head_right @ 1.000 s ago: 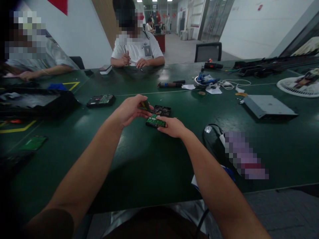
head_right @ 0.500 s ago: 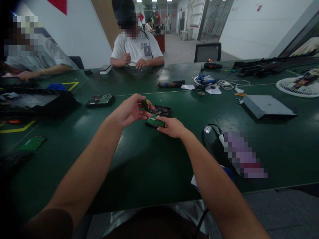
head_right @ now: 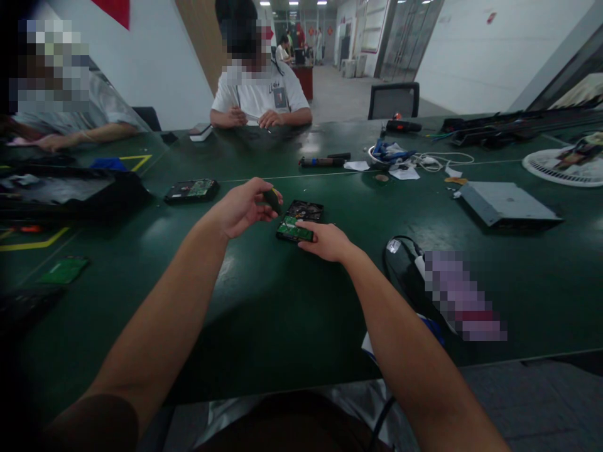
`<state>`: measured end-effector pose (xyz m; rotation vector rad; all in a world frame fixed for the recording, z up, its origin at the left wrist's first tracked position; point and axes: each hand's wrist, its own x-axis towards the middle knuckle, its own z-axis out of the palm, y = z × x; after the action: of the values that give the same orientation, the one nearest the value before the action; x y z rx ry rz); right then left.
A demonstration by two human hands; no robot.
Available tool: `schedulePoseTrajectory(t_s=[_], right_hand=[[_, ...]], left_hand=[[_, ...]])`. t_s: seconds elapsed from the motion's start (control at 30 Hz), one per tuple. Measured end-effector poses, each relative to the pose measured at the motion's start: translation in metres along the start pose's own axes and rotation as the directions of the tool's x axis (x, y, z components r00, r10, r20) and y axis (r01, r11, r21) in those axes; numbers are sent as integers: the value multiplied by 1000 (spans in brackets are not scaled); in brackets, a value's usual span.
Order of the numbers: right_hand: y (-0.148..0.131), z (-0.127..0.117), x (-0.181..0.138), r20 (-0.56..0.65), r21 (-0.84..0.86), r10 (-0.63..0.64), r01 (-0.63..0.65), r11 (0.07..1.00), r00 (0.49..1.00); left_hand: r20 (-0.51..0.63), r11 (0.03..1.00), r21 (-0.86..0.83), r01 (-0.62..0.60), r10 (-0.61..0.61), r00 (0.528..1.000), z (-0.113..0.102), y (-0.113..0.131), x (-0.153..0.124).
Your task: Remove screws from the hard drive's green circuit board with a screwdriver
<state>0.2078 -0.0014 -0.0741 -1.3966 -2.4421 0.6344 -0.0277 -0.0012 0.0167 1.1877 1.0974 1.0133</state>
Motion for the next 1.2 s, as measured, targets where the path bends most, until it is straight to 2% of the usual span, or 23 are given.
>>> schedulePoseTrajectory(t_s=[0.3,0.4,0.5,0.63,1.0,1.2], right_hand=[[-1,-2,-1,0,-5,0,0,1000,1000],[-2,-2,-1,-3,-11,10,-10,1000,1000],[-3,-1,-1,-5,-19,15,-15,1000,1000],[-3,-1,-1,-7,-21,11,-11,1000,1000],[-2,-2,-1,6,-1,16,-16,1000,1000],[-2,-1,-1,-1,3,1,-1,1000,1000]], left_hand=[[-10,948,303,-93,101,995,-1,13,-9],[61,973,232,14,-28,998,-1,13,-10],[160,984,100,151,-165,973,-2,11,-10],[196,983,44,176,-182,964,-2,11,-11],[140,985,89,147,-159,977,-4,11,-8],[-8,994,67,91,-90,996,-4,3,0]])
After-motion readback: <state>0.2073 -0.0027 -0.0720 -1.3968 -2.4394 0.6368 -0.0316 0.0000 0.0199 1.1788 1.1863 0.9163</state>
